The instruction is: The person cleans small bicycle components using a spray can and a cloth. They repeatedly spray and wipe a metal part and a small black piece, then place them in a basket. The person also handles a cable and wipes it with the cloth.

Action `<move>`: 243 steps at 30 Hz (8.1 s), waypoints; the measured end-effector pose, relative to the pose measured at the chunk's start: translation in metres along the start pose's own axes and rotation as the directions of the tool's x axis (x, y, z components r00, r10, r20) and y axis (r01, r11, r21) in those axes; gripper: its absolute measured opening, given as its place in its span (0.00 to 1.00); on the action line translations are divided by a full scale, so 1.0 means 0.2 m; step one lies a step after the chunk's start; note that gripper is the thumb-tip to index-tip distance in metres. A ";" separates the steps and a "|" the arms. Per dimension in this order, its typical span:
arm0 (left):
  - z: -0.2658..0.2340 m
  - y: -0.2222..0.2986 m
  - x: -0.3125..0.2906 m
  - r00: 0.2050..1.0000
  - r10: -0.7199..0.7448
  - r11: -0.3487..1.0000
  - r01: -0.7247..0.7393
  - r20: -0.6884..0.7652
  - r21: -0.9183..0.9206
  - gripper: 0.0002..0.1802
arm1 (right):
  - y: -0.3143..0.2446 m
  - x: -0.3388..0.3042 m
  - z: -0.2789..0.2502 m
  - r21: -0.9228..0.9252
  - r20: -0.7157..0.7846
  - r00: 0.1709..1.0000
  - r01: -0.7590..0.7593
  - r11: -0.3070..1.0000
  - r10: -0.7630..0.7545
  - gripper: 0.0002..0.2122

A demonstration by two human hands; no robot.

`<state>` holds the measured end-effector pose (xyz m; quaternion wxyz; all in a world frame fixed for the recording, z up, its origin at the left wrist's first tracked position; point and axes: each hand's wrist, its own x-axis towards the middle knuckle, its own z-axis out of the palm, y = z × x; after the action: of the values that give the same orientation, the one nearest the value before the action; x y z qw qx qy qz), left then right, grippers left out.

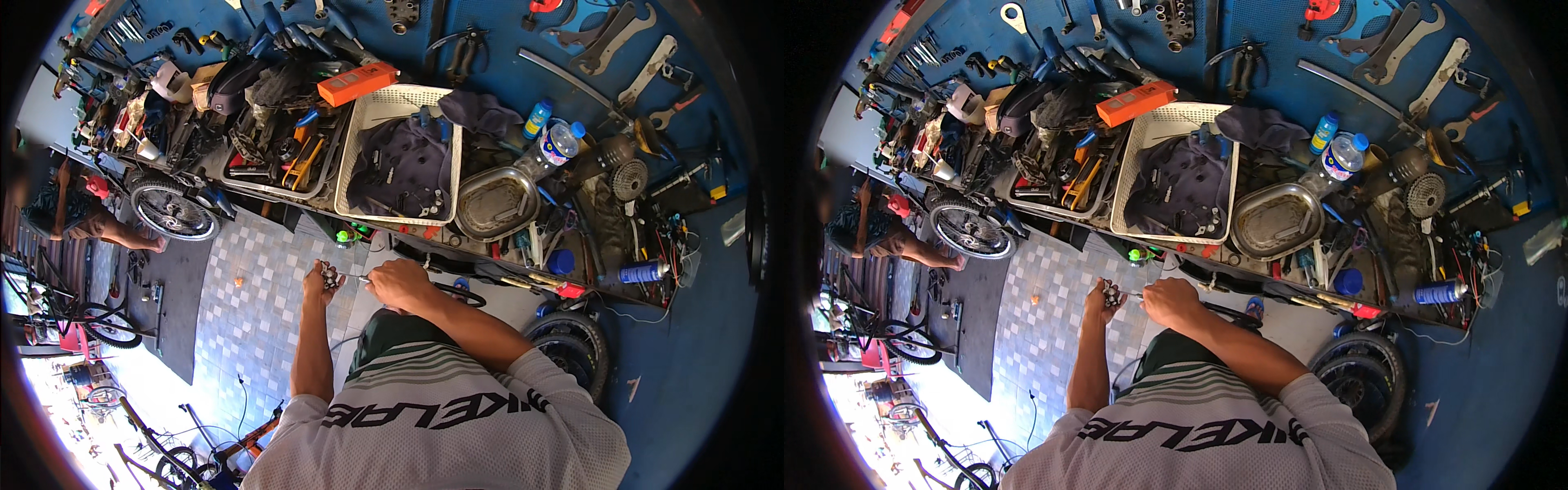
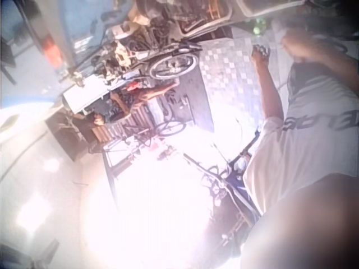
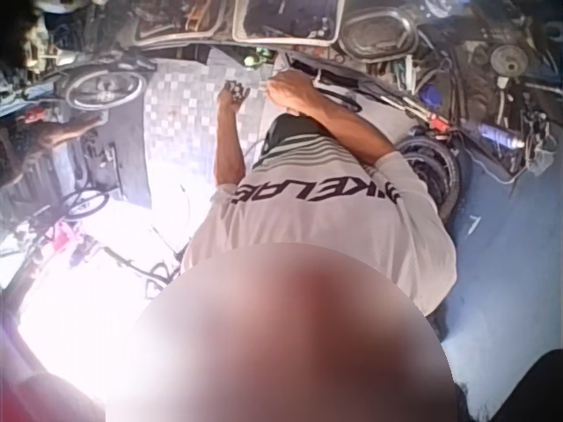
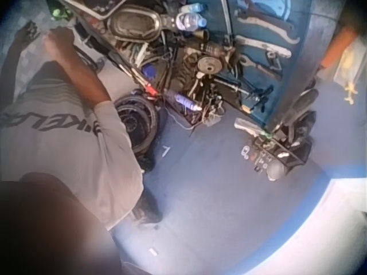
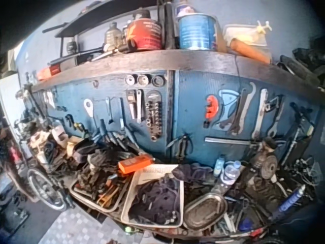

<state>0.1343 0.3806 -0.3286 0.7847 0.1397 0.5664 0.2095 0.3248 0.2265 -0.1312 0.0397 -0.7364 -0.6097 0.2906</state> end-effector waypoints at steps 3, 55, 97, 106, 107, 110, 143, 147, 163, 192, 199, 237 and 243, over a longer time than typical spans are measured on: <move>0.01 0.00 0.01 1.000 0.000 1.000 0.000 0.003 0.008 0.19 | 0.01 -0.01 0.00 0.002 0.007 1.000 0.009 1.000 -0.009 0.17; 1.70 0.49 -0.32 0.617 0.232 0.436 -0.757 0.752 0.486 0.17 | 0.67 -0.69 0.30 0.293 0.099 0.909 -0.416 0.861 0.405 0.18; 2.01 0.70 -0.04 0.396 0.077 -0.662 -0.666 0.915 0.344 0.13 | 0.92 -0.76 0.25 0.337 0.210 0.874 -0.486 0.806 0.439 0.22; 2.14 0.56 0.08 0.193 0.051 -0.904 -0.407 0.980 0.128 0.14 | 0.97 -0.75 0.29 0.331 0.239 0.863 -0.504 0.798 0.446 0.24; 2.15 0.56 0.09 0.179 0.058 -0.921 -0.370 0.982 0.122 0.15 | 0.97 -0.76 0.31 0.333 0.243 0.859 -0.510 0.793 0.450 0.24; 2.17 0.53 0.08 0.256 0.080 -0.927 -0.337 0.963 0.167 0.16 | 0.96 -0.78 0.34 0.325 0.232 0.858 -0.512 0.795 0.458 0.24; 1.89 0.54 -0.05 0.459 0.303 -0.698 -0.490 0.835 0.522 0.11 | 0.96 -0.82 0.31 0.357 0.197 0.877 -0.481 0.801 0.439 0.22; 1.93 0.49 -0.04 0.368 0.333 -0.711 -0.507 0.868 0.488 0.10 | 0.99 -0.83 0.32 0.341 0.189 0.873 -0.487 0.804 0.449 0.23; 2.03 0.54 0.01 0.399 0.194 -0.687 -0.597 0.896 0.414 0.13 | 0.99 -0.86 0.35 0.367 0.193 0.874 -0.486 0.793 0.447 0.23; 1.83 0.55 -0.18 0.535 0.162 -0.622 -0.597 0.829 0.507 0.15 | 0.97 -0.89 0.34 0.389 0.197 0.858 -0.512 0.766 0.474 0.22; 1.96 0.41 -0.17 0.385 0.105 -0.687 -0.639 0.917 0.347 0.16 | 0.97 -0.87 0.35 0.378 0.225 0.862 -0.507 0.775 0.454 0.24; 1.23 0.25 -0.93 0.237 0.337 0.762 -0.637 0.911 -0.116 0.19 | 0.84 -0.71 0.55 0.924 -0.380 0.478 0.243 0.296 0.792 0.15; 1.13 0.13 -1.07 0.282 0.402 0.712 -0.695 0.871 -0.104 0.19 | 1.03 -0.69 0.73 0.985 -0.170 0.590 0.073 0.158 0.790 0.15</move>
<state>0.2862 0.3038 -0.0670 0.7990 0.5274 0.0457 0.2852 0.4238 0.0038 -0.2840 0.6060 -0.7379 -0.0233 0.2961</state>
